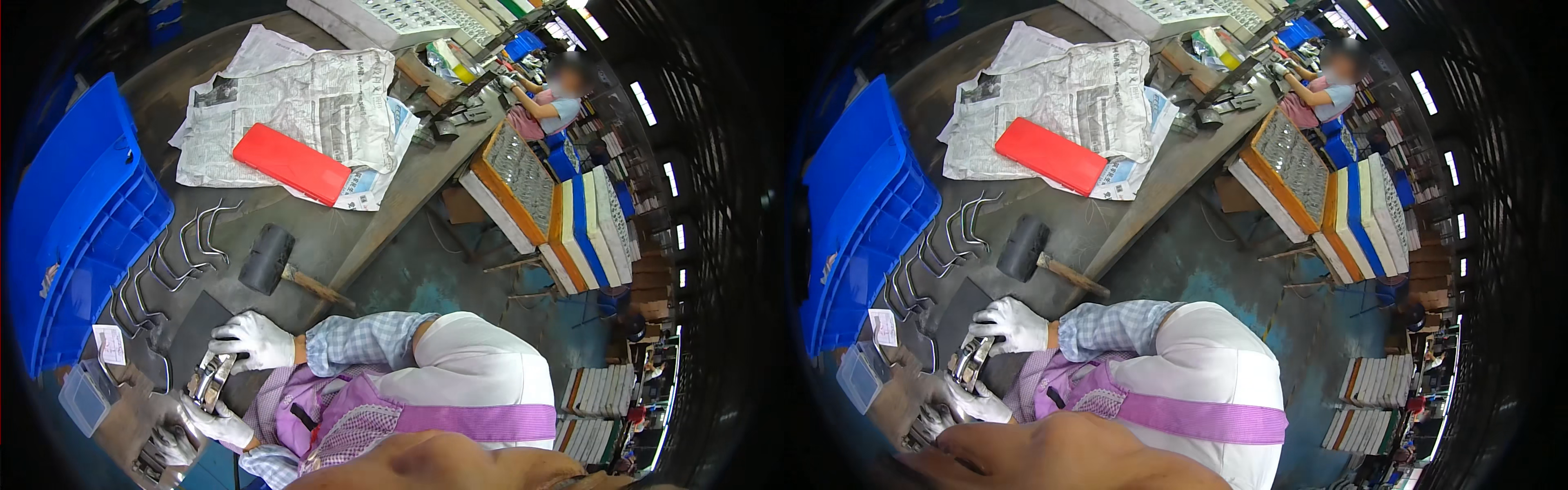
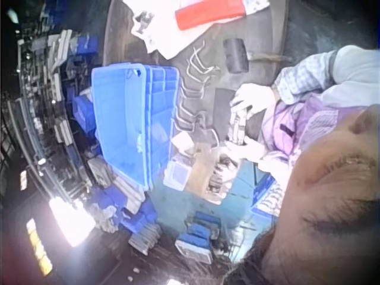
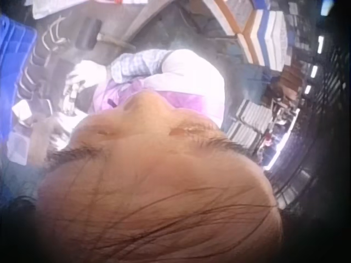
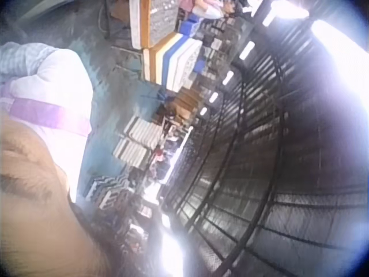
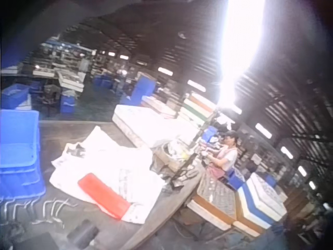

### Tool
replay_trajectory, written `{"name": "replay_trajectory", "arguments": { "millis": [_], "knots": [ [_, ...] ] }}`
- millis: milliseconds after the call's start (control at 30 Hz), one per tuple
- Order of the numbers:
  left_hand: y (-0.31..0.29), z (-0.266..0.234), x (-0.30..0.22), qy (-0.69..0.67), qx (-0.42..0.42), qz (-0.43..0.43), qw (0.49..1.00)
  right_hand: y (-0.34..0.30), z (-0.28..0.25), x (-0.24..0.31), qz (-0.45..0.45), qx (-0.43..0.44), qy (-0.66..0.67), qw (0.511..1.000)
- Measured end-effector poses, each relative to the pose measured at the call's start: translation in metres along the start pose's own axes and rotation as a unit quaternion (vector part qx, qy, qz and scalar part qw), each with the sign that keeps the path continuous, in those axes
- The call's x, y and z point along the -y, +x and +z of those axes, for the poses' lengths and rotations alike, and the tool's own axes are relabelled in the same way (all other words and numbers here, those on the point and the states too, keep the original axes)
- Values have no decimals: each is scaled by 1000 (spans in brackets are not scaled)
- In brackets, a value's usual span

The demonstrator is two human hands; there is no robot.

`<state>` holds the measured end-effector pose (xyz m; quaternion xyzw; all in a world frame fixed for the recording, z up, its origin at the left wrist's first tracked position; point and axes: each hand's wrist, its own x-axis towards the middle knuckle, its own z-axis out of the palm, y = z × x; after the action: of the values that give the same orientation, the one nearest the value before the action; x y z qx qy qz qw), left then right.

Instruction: The person assembles metal brackets by securing them with small metal pins using a rubber mallet on a workbench.

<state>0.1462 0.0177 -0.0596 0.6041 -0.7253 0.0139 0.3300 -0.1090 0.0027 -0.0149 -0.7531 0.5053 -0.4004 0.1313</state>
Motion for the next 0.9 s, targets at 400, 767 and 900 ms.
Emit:
{"name": "replay_trajectory", "arguments": {
  "millis": [400,767,900],
  "knots": [
    [-6,3,3,40,-17,9,999,2,7,1,16,24,-22,999],
    [-7,10,7,-26,-33,-7,999,8,2,5,14,39,-28,999],
    [-8,13,9,-34,-49,3,998,8,3,4,15,40,-32,999]
  ]
}}
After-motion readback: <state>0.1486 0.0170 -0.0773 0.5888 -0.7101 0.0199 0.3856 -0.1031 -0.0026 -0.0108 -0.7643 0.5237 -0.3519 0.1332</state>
